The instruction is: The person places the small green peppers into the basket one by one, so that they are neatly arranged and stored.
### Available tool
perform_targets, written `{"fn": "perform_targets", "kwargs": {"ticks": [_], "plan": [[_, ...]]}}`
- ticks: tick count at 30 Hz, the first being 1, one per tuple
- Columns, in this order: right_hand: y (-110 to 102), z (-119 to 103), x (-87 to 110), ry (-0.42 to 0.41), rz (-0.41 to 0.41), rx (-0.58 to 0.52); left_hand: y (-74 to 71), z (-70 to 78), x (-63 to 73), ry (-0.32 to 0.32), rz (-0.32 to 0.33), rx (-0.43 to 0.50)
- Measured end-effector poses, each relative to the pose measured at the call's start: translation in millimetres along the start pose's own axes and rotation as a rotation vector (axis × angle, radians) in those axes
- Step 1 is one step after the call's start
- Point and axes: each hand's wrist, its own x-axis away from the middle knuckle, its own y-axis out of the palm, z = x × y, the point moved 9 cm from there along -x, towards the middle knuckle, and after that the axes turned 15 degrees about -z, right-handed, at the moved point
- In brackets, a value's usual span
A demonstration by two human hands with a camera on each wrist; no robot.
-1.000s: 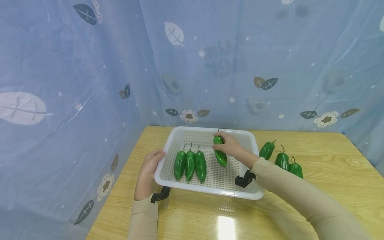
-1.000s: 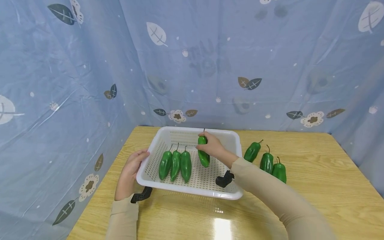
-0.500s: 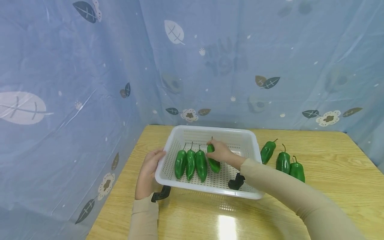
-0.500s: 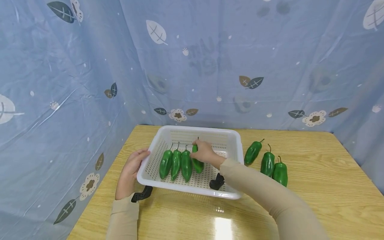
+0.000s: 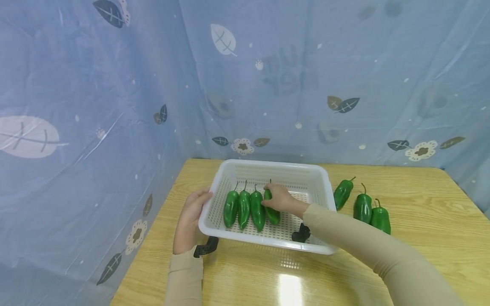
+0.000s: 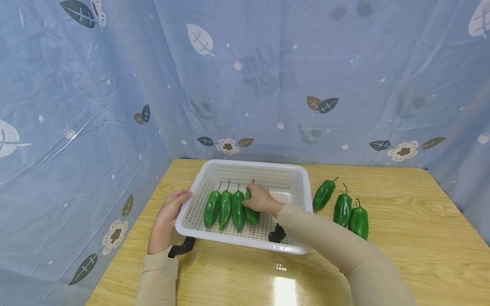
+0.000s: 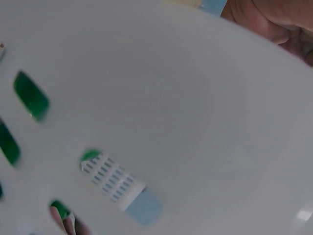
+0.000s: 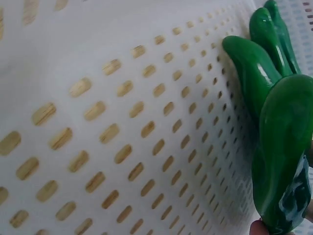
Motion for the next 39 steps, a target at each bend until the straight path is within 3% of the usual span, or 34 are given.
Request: {"fn": "perform_targets", "kwargs": {"ticks": [5,15,31,35,39], "plan": [[1.4,-2.3,2.5,0.005,-0.008,0.028,1.8,1.5,-0.2,-0.001,-0.004,0.011],[1.8,0.0,1.5,0.021,-0.019,0.023,-8.7,-10.0,-8.9,0.016,0.034,0.007],[3.2,3.6,2.1,0.064,-0.061,0.059,-6.7,-9.7,-8.4,0.029,0.042,0.01],[-0.4,5.5,0.8,0.06,-0.055,0.059,-6.7,-10.1,-7.6,0.018,0.038,0.007],[-10.5,6.2,-0.1,0.046,-0.009,-0.008,-7.9,-10.4,-6.7,0.007,0.035,0.004]]}}
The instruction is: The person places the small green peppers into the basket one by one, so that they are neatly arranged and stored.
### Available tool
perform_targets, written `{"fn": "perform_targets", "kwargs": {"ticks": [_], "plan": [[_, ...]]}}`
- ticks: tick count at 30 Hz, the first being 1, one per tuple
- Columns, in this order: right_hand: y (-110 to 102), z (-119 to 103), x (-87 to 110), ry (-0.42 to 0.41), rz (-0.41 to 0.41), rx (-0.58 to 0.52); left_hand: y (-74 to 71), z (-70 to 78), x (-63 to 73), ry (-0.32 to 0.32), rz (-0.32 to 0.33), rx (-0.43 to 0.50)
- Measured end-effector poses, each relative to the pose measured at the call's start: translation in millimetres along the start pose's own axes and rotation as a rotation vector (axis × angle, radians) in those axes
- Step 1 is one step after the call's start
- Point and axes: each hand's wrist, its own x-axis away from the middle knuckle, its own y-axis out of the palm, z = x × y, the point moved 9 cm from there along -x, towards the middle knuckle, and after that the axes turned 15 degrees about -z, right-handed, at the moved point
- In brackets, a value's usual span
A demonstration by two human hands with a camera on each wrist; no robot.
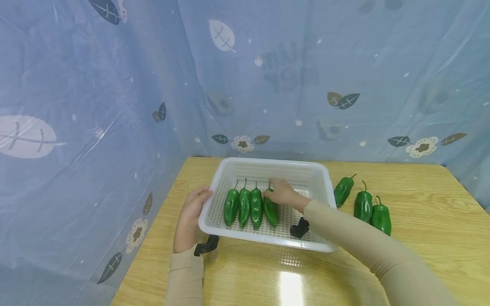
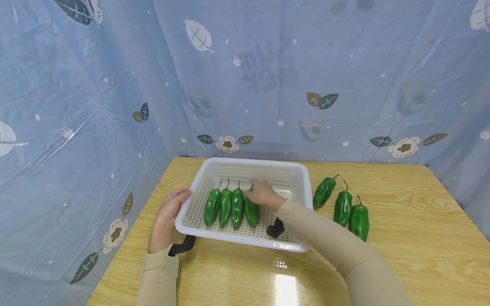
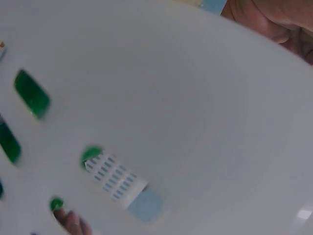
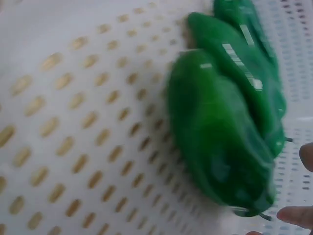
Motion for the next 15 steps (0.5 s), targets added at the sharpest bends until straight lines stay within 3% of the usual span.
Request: {"fn": "perform_targets", "kwargs": {"ticks": [6,15], "plan": [[-22.4,1.3,5.5,-0.006,0.068,-0.122,-1.7,-0.9,0.1,-0.011,0.007,-0.016],[-51.7,4.9,22.0,-0.014,0.108,-0.124,-0.4,-0.3,0.3,0.011,0.002,-0.011]]}}
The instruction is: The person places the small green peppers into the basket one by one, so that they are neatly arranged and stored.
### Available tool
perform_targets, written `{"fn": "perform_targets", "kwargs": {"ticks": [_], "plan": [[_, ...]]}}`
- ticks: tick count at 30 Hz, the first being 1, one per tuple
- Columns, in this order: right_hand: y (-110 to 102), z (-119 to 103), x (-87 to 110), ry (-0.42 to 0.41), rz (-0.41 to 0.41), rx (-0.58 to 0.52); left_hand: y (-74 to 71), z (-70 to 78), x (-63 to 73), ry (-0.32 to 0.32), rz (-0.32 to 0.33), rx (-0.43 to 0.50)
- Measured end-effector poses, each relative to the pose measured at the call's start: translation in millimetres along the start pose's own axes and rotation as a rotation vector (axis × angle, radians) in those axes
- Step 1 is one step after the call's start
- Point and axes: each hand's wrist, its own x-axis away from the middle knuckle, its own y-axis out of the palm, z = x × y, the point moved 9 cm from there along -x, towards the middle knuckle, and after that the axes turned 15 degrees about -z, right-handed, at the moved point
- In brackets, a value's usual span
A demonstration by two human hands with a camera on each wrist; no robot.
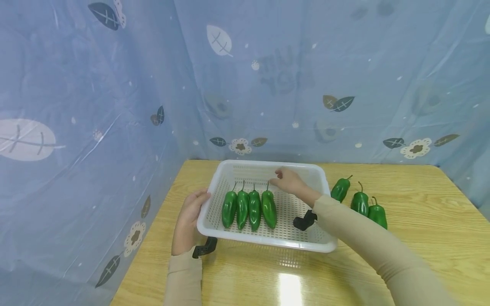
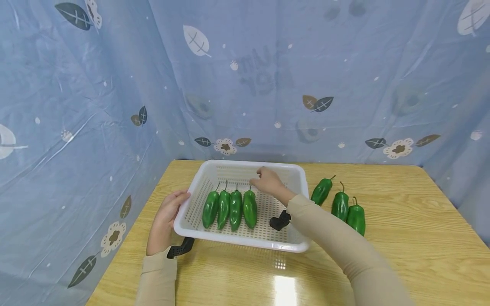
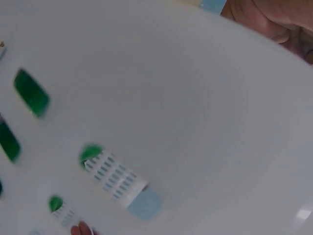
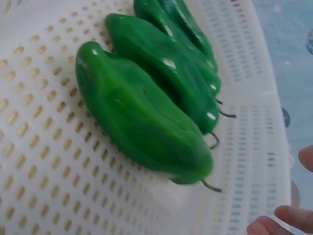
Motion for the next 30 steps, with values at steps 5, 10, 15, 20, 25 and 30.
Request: {"fn": "perform_targets", "kwargs": {"ticks": [5,10,15,20,25,30], "plan": [[-14.7,5.8,11.4,-0.011,-0.024,-0.03,1.4,-4.2,-0.3,0.004,-0.027,0.007],[-35.0,11.0,24.7,-0.058,-0.015,-0.09,0.9,-4.7,0.0,0.006,-0.046,0.003],[-59.2,11.9,36.9,-0.18,0.034,-0.15,-0.4,-2.2,2.6,-0.001,-0.054,-0.015],[-86.1,16.9,52.3,-0.293,0.096,-0.195,-0.2,4.3,5.5,-0.018,-0.045,-0.013],[-111.2,34.0,73.7,-0.32,0.14,-0.201,8.8,16.6,8.2,-0.014,-0.076,-0.008],[-127.3,68.4,95.4,-0.229,0.164,-0.198,14.1,18.6,8.9,-0.018,-0.091,0.006]]}}
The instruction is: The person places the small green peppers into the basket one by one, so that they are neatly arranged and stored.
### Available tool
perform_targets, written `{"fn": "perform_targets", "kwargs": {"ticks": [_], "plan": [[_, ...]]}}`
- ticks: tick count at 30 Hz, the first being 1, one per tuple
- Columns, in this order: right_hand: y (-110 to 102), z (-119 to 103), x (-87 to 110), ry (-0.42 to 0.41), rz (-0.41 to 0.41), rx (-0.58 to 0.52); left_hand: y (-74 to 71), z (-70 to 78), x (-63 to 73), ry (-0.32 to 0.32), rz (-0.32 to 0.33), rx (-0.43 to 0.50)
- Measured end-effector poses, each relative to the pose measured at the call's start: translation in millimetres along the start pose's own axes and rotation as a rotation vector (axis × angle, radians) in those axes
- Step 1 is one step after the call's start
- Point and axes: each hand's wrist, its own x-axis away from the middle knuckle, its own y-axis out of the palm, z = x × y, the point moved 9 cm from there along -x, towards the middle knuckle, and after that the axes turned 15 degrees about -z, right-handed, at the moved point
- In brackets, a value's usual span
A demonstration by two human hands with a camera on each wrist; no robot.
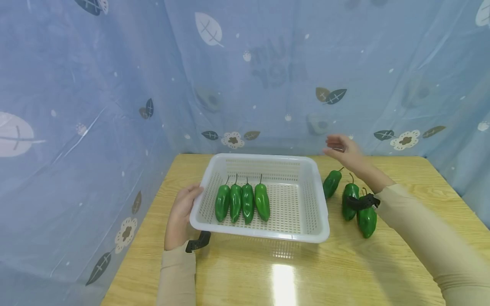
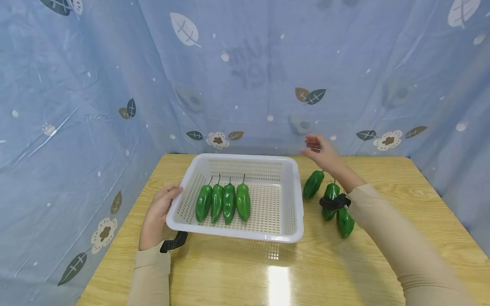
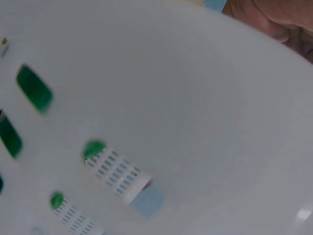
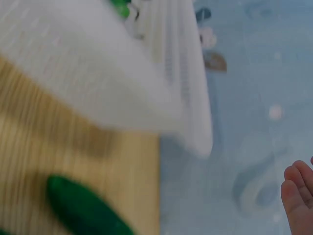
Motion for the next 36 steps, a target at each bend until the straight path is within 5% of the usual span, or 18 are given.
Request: {"fn": "perform_targets", "kwargs": {"ticks": [11,19,36], "plan": [[-19.0,82.2,65.0,0.207,-0.043,0.104,1.1,-0.6,-3.4,-0.005,0.008,0.002],[-11.8,124.2,95.5,0.292,-0.106,0.12,2.1,-1.6,-1.6,-0.022,0.022,0.006],[14.7,148.9,114.4,0.252,-0.14,0.09,-17.3,-20.7,-11.3,-0.004,0.064,-0.025]]}}
